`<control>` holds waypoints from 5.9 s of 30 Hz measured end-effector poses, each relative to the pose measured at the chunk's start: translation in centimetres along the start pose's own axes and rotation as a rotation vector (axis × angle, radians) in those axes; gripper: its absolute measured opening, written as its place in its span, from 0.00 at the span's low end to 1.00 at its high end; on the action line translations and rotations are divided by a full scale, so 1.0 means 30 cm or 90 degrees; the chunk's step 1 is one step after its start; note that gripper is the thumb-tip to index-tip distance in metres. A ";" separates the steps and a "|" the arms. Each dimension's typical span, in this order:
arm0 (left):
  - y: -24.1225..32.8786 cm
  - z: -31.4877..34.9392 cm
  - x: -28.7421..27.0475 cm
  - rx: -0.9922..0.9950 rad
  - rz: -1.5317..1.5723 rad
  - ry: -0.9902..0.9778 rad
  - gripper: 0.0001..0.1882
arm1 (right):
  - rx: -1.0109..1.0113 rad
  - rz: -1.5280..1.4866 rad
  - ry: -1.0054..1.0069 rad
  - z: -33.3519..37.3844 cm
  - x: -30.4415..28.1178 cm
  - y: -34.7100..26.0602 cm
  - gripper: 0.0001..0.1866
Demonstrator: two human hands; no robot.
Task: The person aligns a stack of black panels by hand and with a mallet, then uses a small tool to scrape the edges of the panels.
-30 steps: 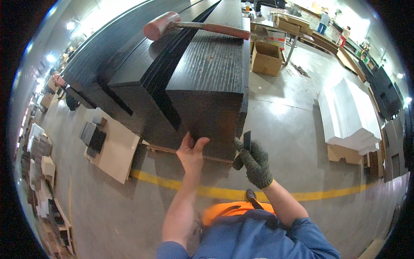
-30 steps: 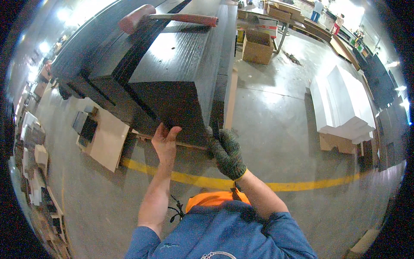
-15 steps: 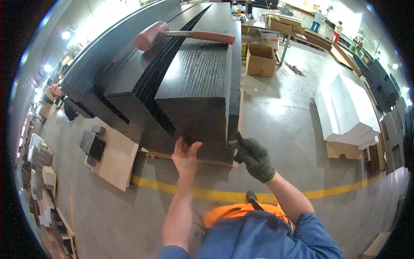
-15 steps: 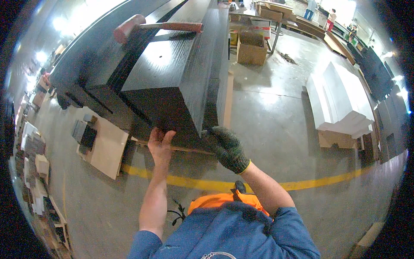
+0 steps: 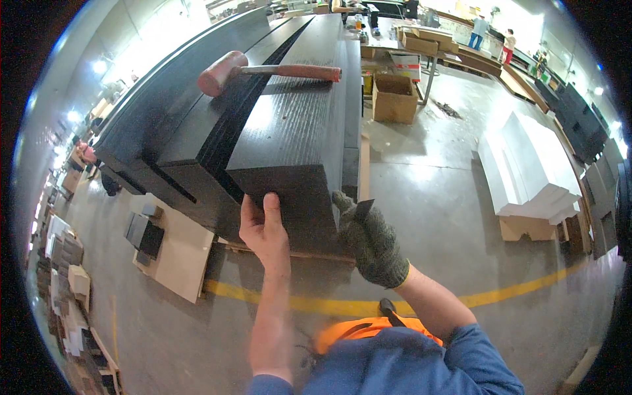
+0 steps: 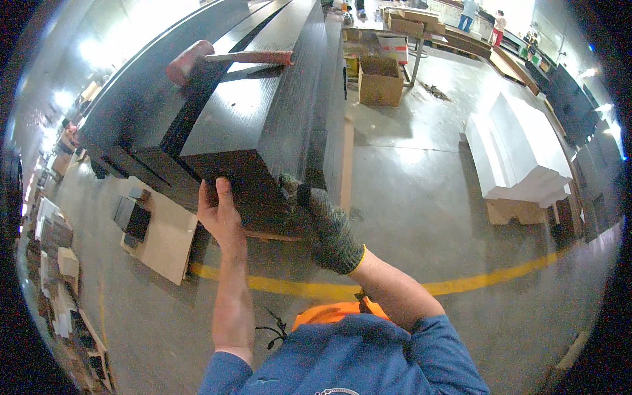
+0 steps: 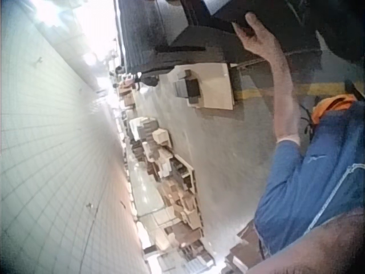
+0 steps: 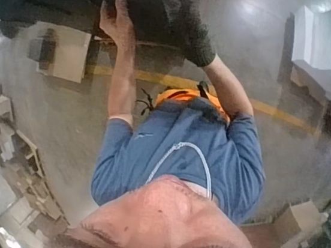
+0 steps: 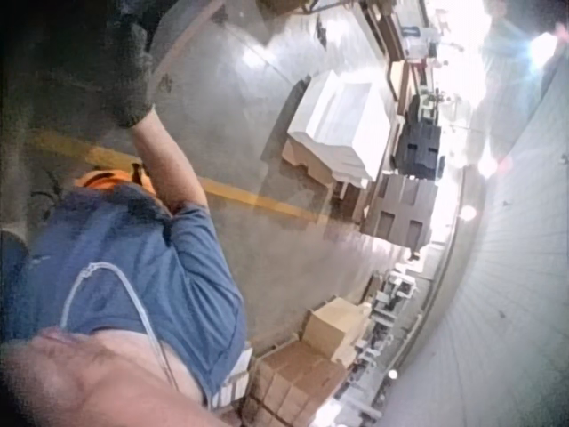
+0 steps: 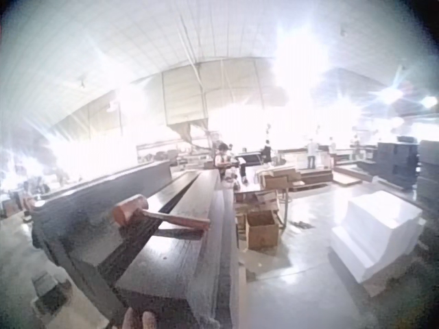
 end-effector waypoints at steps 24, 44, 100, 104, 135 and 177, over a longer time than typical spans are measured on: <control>0.035 -0.015 0.007 -0.053 0.076 -0.016 0.23 | 0.021 0.248 0.030 -0.020 0.028 -0.060 0.18; 0.047 -0.051 0.021 0.041 0.090 -0.054 0.28 | 0.044 0.099 0.010 -0.005 0.040 -0.026 0.19; 0.108 -0.106 0.041 0.005 0.083 -0.125 0.30 | -0.184 0.345 0.014 -0.083 0.020 -0.078 0.21; 0.102 -0.109 0.036 0.008 0.077 -0.126 0.30 | -0.204 0.340 0.009 -0.087 0.042 -0.140 0.21; 0.245 -0.234 0.050 0.276 -0.085 -0.081 0.16 | -0.091 0.585 -0.076 -0.035 -0.082 -0.094 0.08; 0.323 -0.235 0.103 0.703 -0.416 -0.113 0.09 | -0.180 0.745 -0.455 0.050 -0.078 0.158 0.07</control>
Point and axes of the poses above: each hand's wrist, its own z-axis away from the middle knuckle, its own x-axis out of the palm, y = z × x, the point moved 6 cm from there along -z, towards the middle knuckle, and after that the axes turned 4 degrees about x, right-handed, at the moved point
